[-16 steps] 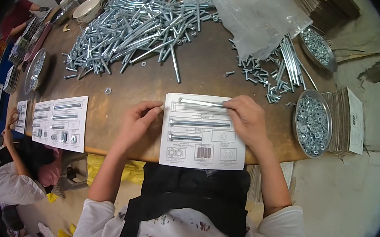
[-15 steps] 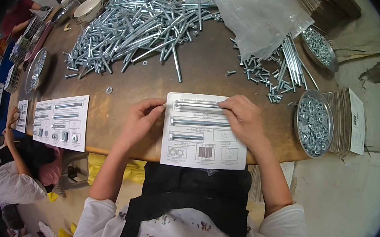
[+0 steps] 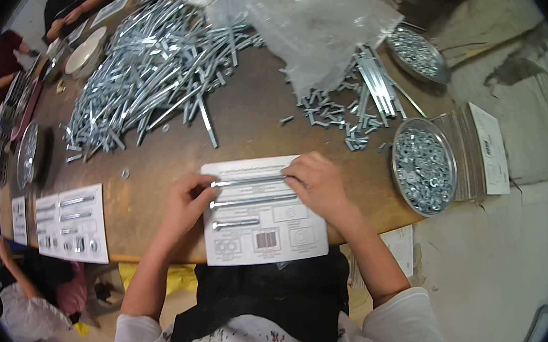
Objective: The person picks bolts, nuts, and washers from piles on a table and places them onto a printed template. They repeatedly pick up a bolt, thread a nut, and add washers, then place the assembled set onto the template. Other workers are visible in the background performing similar tasks.
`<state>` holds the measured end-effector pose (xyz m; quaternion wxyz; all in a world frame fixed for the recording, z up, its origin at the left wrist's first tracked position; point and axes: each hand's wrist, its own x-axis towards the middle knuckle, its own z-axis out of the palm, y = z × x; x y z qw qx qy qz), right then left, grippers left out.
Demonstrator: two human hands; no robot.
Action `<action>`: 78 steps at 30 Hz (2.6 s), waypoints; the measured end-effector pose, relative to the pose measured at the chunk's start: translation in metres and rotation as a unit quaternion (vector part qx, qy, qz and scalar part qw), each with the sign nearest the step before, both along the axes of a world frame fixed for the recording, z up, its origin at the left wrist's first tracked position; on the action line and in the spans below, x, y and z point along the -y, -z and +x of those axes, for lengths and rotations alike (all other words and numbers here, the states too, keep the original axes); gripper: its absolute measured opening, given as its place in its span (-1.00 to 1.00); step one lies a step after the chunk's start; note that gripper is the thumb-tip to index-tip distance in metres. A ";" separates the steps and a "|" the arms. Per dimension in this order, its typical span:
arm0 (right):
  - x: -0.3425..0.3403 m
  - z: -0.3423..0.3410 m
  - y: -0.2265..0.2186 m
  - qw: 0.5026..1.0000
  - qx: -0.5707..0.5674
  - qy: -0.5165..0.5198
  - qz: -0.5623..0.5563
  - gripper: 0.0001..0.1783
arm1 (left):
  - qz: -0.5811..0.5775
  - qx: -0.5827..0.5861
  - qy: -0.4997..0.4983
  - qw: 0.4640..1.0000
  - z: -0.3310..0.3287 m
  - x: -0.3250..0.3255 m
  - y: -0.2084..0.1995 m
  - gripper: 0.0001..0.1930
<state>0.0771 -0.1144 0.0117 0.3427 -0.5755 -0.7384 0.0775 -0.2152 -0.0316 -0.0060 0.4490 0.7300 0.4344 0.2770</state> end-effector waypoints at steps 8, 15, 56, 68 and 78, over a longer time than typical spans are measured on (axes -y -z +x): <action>-0.066 0.066 0.001 0.970 0.085 0.228 -0.023 -0.78 | 0.180 -0.099 0.071 0.976 0.085 -0.056 -0.030 -0.76; -0.099 0.046 0.006 0.957 0.131 0.245 -0.080 -0.76 | 0.303 -0.155 0.115 0.933 0.175 -0.085 0.007 -0.79; 0.066 -0.062 -0.035 0.940 -0.286 0.057 -0.179 -0.92 | 0.093 -0.014 0.222 0.970 0.027 0.073 -0.048 -0.87; 0.011 -0.028 -0.020 0.993 0.100 0.015 -0.058 -0.94 | 0.141 -0.060 0.148 0.977 0.021 0.104 -0.028 -0.81; 0.105 0.035 -0.068 0.938 -0.014 0.004 -0.347 -0.88 | 0.128 -0.041 0.122 0.983 0.016 0.112 -0.017 -0.77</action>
